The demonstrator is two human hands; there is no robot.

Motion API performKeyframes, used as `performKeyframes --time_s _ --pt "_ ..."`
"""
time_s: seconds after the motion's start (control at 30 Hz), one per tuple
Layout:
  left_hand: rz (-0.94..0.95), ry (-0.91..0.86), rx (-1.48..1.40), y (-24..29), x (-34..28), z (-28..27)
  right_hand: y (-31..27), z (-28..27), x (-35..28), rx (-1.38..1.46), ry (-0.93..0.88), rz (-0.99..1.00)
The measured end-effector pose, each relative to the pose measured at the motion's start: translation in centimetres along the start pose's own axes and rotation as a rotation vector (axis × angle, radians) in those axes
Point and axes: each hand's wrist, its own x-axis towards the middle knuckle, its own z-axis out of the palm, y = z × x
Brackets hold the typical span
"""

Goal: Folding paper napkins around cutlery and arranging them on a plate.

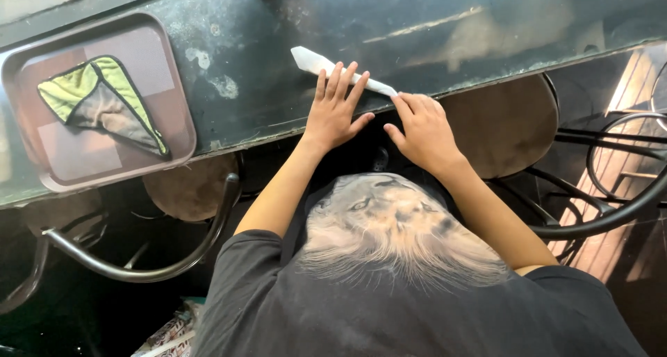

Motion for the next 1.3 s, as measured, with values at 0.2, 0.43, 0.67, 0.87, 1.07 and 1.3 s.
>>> performKeyframes --time_s 0.2,0.43,0.67,0.87,1.07,1.3 --pt "-0.014 -0.076 -0.025 0.4 0.6 0.6 0.9 0.1 -0.3 0.113 0.137 0.176" --pt "0.074 0.029 0.043 0.5 -0.5 0.6 1.5 0.6 -0.8 0.190 0.132 0.210" --pt "0.070 0.241 0.174 0.8 -2.9 2.4 2.2 5.4 -1.8 1.310 -0.008 0.572" --pt "0.074 0.291 0.161 1.0 -3.0 2.5 1.6 7.6 -1.2 1.236 -0.200 0.551" --pt "0.050 0.294 0.082 1.3 -2.2 1.0 1.7 6.5 -0.6 1.311 -0.227 0.499" --pt "0.009 0.271 0.009 1.8 -1.5 -0.3 1.8 3.9 0.6 0.966 -0.146 0.333"
